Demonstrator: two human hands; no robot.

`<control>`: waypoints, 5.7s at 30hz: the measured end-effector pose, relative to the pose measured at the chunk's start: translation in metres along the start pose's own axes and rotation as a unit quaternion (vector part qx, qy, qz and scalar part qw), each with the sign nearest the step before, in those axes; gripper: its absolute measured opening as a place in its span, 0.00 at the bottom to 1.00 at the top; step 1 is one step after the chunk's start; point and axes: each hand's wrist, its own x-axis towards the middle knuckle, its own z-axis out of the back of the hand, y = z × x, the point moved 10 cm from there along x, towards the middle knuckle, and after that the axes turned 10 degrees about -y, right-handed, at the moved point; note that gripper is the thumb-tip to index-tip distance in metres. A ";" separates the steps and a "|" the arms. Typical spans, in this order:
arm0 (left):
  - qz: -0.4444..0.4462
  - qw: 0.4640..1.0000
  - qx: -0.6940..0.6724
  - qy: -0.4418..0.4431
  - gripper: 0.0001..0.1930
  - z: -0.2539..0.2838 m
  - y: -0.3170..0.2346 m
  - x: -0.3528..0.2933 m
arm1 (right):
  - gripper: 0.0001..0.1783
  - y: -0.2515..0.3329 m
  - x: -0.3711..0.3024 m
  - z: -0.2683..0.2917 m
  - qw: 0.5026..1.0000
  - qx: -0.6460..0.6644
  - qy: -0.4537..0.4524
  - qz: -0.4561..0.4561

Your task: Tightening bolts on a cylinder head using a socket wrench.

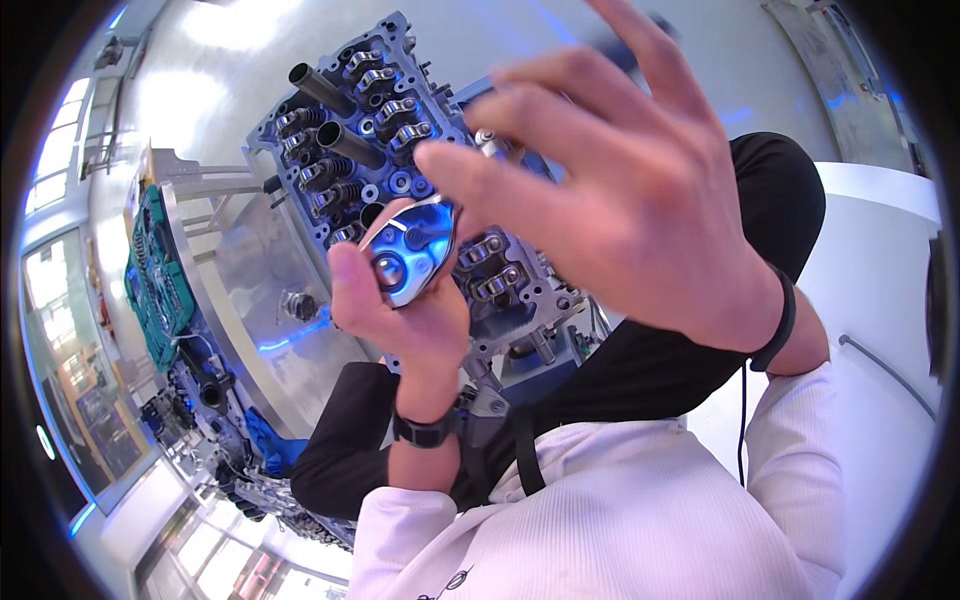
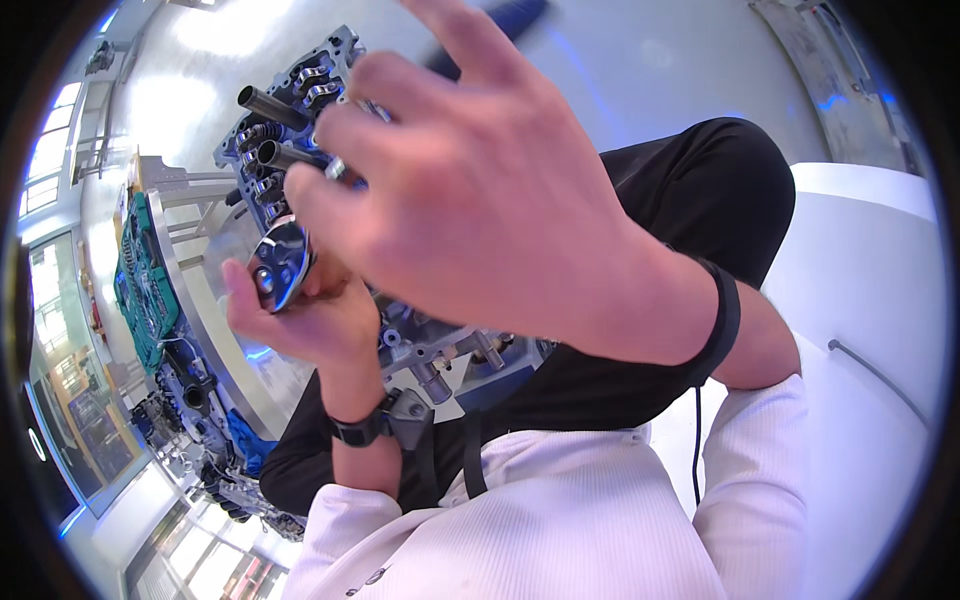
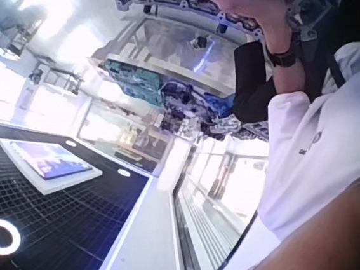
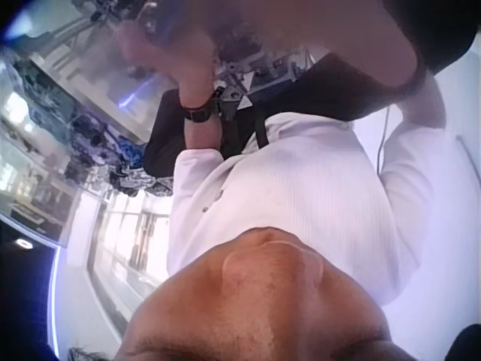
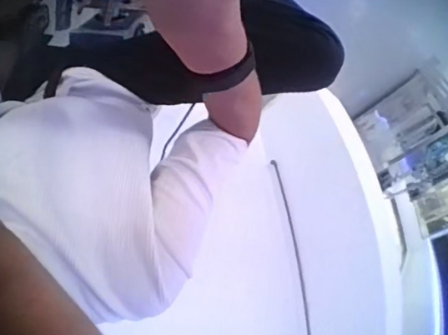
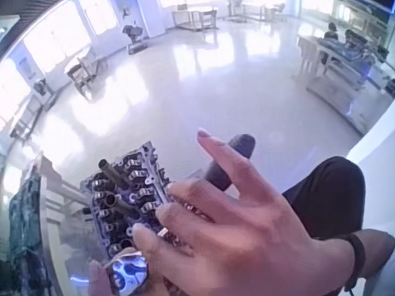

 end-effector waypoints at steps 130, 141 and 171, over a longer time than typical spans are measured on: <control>-0.101 0.983 0.108 0.110 0.24 -0.031 -0.005 -0.020 | 0.23 0.024 -0.015 0.002 0.981 -0.024 0.172 -0.084; -0.058 0.956 0.132 0.257 0.17 -0.040 -0.004 -0.016 | 0.18 0.008 0.002 -0.013 0.980 -0.026 0.196 -0.009; -0.066 0.972 0.105 0.200 0.15 -0.043 -0.002 -0.011 | 0.20 0.023 -0.010 -0.017 0.975 -0.042 0.219 -0.005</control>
